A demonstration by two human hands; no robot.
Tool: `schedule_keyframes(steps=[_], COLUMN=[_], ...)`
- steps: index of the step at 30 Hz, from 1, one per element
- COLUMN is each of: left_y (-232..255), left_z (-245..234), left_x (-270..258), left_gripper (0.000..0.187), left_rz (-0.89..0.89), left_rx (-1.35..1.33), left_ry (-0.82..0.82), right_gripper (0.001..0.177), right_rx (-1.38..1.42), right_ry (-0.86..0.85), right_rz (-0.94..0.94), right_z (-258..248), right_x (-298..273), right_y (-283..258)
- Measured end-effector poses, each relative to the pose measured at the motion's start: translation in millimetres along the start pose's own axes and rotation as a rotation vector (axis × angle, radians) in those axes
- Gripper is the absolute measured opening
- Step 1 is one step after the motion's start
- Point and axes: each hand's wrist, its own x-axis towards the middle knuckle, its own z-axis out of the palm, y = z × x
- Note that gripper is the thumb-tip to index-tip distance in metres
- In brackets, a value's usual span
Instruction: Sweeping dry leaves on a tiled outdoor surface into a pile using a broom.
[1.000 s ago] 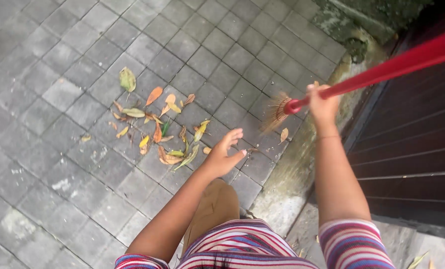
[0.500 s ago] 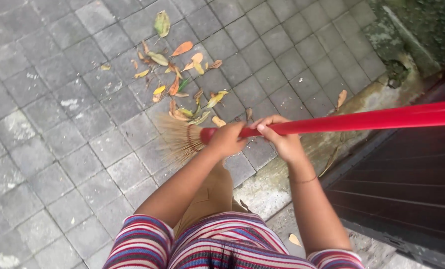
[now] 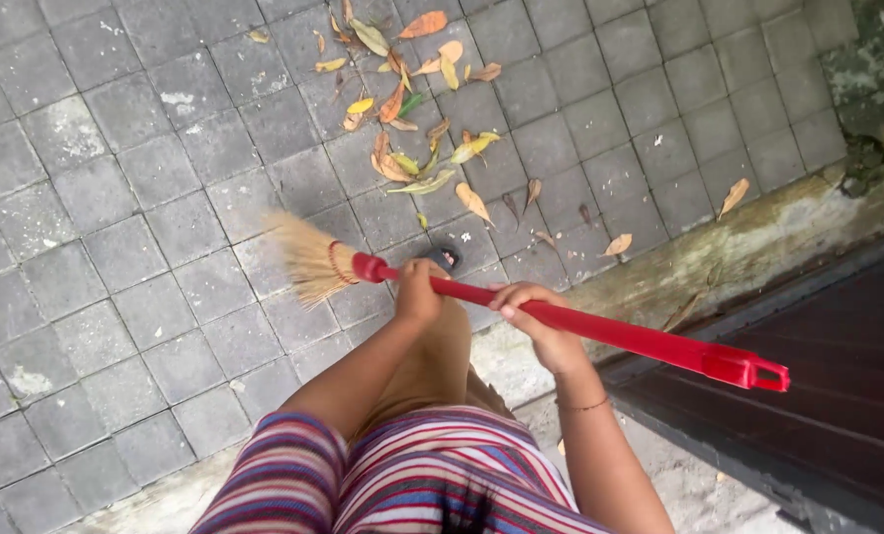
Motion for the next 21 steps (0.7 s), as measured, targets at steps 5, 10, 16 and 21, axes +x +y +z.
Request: schedule_keyframes(steps=[5,10,16,21], left_y=[56.4,140.6,239.8,208.5], left_z=[64.2,109.8,7.1,-49.3], left_x=[1.0,1.1,-36.6,-57.1], left_gripper=[0.037,0.027,0.015,0.016], left_rz=[0.355,0.662,0.648,0.37], left_rx=[-0.152,-0.142,0.251,0.313], left_ry=[-0.023,-0.178,-0.693,-0.697], right_gripper=[0.017,0.022,0.019,0.011], right_rx=[-0.215,-0.519,-0.561,-0.25], right_ry=[0.157,0.331,0.416,0.251], right_rz=[-0.033,-0.066,-0.192,-0.206], right_z=[-25.1,-40.2,-49.9,-56.2], right_x=[-44.2,-86.2,-118.9,-116.0], right_y=[-49.6,-100.1,-137.7,-110.8])
